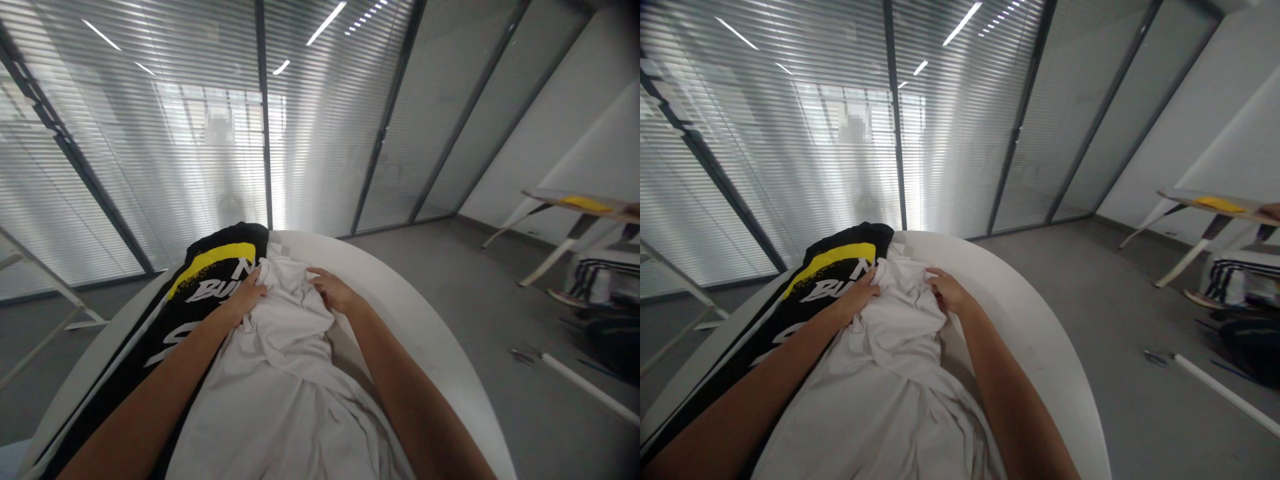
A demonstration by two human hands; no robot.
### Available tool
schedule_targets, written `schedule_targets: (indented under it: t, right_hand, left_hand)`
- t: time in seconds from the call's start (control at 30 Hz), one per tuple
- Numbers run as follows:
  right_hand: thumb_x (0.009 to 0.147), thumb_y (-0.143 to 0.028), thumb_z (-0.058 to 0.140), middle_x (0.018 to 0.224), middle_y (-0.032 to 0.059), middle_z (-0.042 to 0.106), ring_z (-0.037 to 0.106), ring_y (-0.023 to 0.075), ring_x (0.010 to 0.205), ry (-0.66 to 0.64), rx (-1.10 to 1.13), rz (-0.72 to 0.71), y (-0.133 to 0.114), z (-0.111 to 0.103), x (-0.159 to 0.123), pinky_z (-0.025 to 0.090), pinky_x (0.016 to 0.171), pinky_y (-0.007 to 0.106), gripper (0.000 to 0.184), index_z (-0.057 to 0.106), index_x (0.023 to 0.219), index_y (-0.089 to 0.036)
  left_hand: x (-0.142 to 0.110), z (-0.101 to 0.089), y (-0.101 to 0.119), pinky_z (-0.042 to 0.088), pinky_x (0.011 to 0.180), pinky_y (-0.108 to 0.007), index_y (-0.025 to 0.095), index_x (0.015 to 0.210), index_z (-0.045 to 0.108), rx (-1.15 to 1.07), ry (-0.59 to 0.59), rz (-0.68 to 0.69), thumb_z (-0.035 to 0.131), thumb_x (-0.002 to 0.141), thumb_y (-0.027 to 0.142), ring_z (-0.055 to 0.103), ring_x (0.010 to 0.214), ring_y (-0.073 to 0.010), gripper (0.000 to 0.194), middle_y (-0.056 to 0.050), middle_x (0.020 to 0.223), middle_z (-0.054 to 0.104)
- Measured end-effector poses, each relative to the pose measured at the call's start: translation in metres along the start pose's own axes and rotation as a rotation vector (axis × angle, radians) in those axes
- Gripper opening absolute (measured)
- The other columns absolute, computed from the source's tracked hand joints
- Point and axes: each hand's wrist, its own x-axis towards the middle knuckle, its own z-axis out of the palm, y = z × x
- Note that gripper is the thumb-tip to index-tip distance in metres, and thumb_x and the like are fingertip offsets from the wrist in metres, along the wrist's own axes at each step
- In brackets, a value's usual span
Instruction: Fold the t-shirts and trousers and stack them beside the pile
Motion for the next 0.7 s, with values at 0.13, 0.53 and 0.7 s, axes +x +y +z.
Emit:
schedule_targets:
  t: [0.13,0.53,0.7]
  right_hand:
    - [0.071,-0.019,0.066,0.093,0.0018,0.068,0.065,0.0159,0.078,-0.128,0.164,0.132,-0.006,0.001,-0.004,0.052,0.074,0.029,0.057,0.057,0.127,-0.023]
    - [0.076,-0.044,0.074,0.053,-0.0093,0.039,0.027,0.0047,0.039,-0.241,-0.309,0.153,-0.024,-0.028,-0.024,0.016,0.037,0.015,0.07,0.048,0.14,-0.031]
    - [0.075,-0.029,0.072,0.067,-0.0018,0.06,0.033,0.0038,0.042,-0.255,-0.136,0.006,-0.021,-0.03,-0.02,0.021,0.036,0.015,0.048,0.065,0.122,-0.023]
  left_hand:
    - [-0.006,-0.003,0.007,0.049,0.09,-0.03,0.019,0.15,0.034,-0.147,-0.051,0.018,0.05,0.064,0.013,0.062,0.108,-0.0226,0.088,-0.004,0.132,0.062]
    - [-0.012,0.001,0.01,0.051,0.086,-0.031,0.025,0.149,0.037,-0.286,-0.222,0.026,0.054,0.063,0.015,0.065,0.102,-0.0212,0.089,-0.002,0.136,0.06]
    - [-0.009,0.002,0.015,0.052,0.076,-0.03,0.024,0.148,0.04,-0.241,-0.213,0.007,0.055,0.064,0.014,0.068,0.091,-0.0207,0.086,-0.003,0.118,0.07]
